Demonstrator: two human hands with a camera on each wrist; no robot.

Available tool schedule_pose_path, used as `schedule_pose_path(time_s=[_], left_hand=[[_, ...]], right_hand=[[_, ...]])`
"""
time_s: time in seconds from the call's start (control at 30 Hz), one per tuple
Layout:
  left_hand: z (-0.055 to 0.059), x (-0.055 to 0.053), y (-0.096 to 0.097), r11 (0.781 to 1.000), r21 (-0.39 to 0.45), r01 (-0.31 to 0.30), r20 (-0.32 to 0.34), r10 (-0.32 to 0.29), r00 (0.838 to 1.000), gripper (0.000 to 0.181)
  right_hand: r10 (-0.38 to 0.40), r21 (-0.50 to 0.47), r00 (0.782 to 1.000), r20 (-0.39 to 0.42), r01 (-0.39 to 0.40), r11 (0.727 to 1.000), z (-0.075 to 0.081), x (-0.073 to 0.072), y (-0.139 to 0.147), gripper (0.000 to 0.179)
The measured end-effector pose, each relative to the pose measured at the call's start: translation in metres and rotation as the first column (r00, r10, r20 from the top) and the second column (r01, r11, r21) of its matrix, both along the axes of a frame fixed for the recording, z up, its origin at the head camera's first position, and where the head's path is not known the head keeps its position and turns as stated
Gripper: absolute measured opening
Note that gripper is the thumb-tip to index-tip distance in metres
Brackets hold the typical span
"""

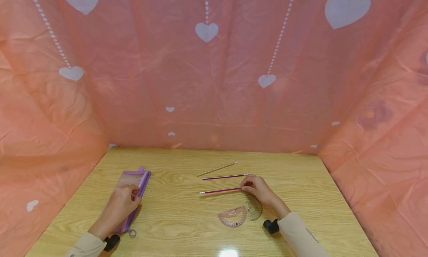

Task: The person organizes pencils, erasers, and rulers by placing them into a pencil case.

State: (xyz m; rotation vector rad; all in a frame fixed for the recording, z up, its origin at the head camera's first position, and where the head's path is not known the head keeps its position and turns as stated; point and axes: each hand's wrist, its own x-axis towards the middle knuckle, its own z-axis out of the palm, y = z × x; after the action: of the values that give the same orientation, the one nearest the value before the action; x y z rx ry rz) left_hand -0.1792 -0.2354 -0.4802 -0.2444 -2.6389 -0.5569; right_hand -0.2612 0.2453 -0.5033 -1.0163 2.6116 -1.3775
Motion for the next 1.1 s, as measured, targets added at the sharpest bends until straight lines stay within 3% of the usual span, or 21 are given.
schedule_pose_path(time_s=[0.3,0.67,1.1], left_hand=[[-0.001,-0.002,0.0,1.0,-0.007,0.011,-0.058,-0.011,0.998,0.018],[0.002,-0.003,-0.005,1.0,-0.009,0.013,-0.05,-0.014,0.999,0.017],[0.005,-0.004,-0.006,0.999,0.022,0.034,-0.029,-0.034,0.999,0.012]], right_hand=[[-0.019,0.025,1.0,-0.021,0.019,1.0,0.002,0.0,0.001,0.009],[-0.012,0.006,0.998,-0.058,0.013,1.0,0.004,0.001,-0.005,0.008],[-0.035,0.056,0.997,-0.064,0.039,0.998,0.007,-0.002,-0.014,0.008]])
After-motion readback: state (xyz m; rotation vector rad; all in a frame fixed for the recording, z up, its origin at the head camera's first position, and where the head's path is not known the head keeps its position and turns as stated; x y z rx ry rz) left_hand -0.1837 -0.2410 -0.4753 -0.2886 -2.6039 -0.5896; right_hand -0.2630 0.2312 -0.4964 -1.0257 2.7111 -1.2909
